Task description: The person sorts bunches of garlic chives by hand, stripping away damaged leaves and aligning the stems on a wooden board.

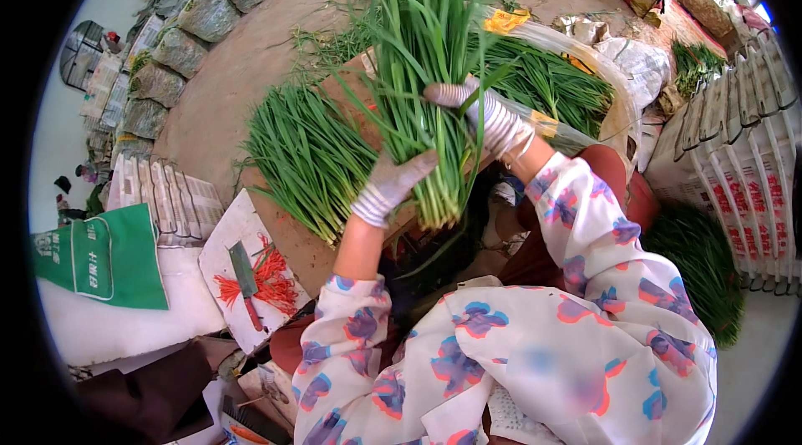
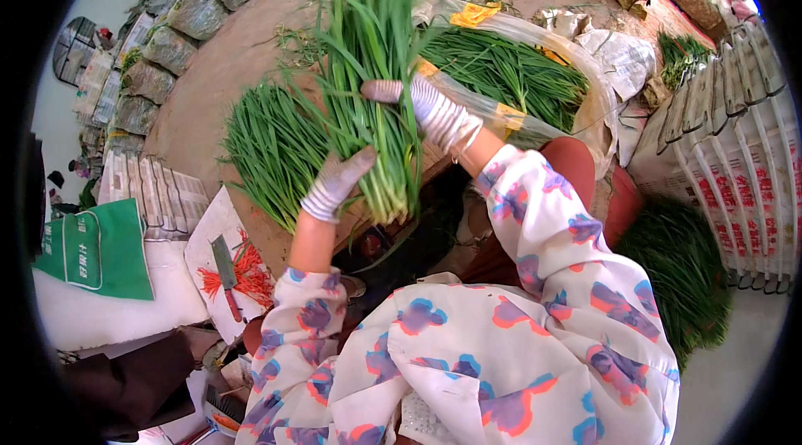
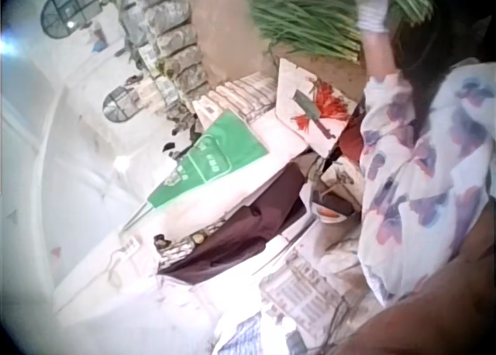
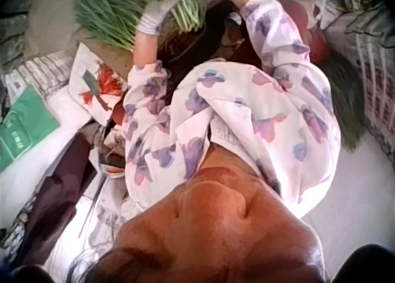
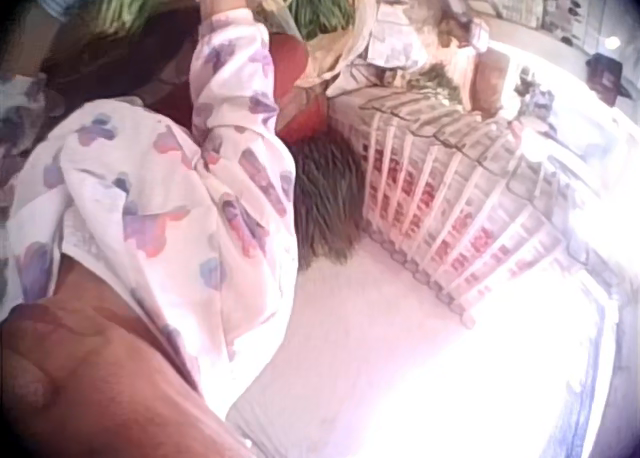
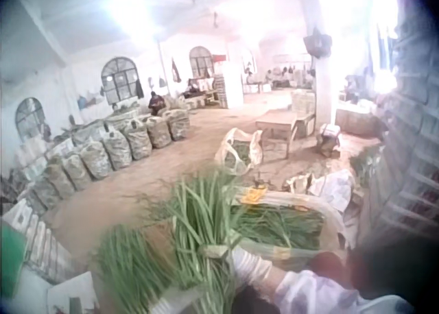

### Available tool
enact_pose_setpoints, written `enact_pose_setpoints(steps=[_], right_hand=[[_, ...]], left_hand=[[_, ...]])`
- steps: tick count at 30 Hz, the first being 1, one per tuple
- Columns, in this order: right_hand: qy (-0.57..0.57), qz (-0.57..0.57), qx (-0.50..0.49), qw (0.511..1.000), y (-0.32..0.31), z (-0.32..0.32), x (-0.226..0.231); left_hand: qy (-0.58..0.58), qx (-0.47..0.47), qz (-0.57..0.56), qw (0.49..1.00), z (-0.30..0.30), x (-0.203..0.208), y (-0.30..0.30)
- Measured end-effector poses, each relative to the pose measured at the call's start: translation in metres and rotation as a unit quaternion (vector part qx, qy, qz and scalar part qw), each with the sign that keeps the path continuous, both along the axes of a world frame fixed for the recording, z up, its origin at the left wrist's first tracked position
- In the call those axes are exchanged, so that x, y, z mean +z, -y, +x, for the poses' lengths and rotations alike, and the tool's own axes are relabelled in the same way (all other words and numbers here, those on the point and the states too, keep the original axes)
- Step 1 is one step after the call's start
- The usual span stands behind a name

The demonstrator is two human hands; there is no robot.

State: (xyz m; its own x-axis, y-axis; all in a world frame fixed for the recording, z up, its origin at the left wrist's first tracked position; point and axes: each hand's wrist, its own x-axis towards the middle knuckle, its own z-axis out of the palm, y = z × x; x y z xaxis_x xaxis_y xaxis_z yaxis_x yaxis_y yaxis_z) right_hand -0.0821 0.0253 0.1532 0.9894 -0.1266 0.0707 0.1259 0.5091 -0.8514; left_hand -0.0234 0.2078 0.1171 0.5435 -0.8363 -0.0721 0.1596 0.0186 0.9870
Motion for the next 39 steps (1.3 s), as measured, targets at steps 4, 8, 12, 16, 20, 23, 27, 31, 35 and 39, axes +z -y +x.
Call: enact_pose_setpoints(steps=[4, 8, 12, 16, 20, 23, 27, 31, 35, 39], right_hand=[[0.108, -0.145, -0.05, 0.982, 0.013, 0.026, 0.03], [0.165, -0.276, -0.052, 0.945, 0.019, 0.039, 0.051], [0.195, -0.419, -0.006, 0.887, 0.032, 0.059, 0.008], [0.22, -0.407, 0.023, 0.886, 0.03, 0.061, 0.0], [0.324, -0.452, -0.015, 0.831, 0.049, 0.064, 0.01], [0.267, -0.437, 0.023, 0.859, 0.048, 0.055, 0.025], [0.108, -0.347, 0.149, 0.92, 0.042, 0.056, 0.036], [0.053, -0.379, 0.106, 0.918, 0.031, 0.057, 0.041], [0.021, -0.471, 0.109, 0.875, 0.044, 0.089, 0.01], [-0.005, -0.405, 0.092, 0.909, 0.059, 0.139, -0.016]], left_hand=[[0.068, 0.015, 0.002, 0.998, 0.036, 0.066, 0.013], [0.178, 0.113, -0.127, 0.969, 0.045, 0.103, 0.035], [0.209, 0.114, -0.118, 0.964, 0.058, 0.069, 0.05], [0.171, 0.132, -0.103, 0.971, 0.067, 0.022, 0.047], [0.186, 0.049, -0.025, 0.981, 0.051, 0.082, 0.055], [0.255, 0.045, -0.039, 0.965, 0.046, 0.111, 0.066], [0.281, 0.106, -0.001, 0.954, 0.044, 0.119, 0.087], [0.114, 0.188, -0.024, 0.975, 0.082, 0.122, 0.085], [0.017, 0.165, -0.185, 0.969, 0.152, 0.162, 0.043], [-0.001, 0.215, -0.309, 0.926, 0.215, 0.202, 0.006]])
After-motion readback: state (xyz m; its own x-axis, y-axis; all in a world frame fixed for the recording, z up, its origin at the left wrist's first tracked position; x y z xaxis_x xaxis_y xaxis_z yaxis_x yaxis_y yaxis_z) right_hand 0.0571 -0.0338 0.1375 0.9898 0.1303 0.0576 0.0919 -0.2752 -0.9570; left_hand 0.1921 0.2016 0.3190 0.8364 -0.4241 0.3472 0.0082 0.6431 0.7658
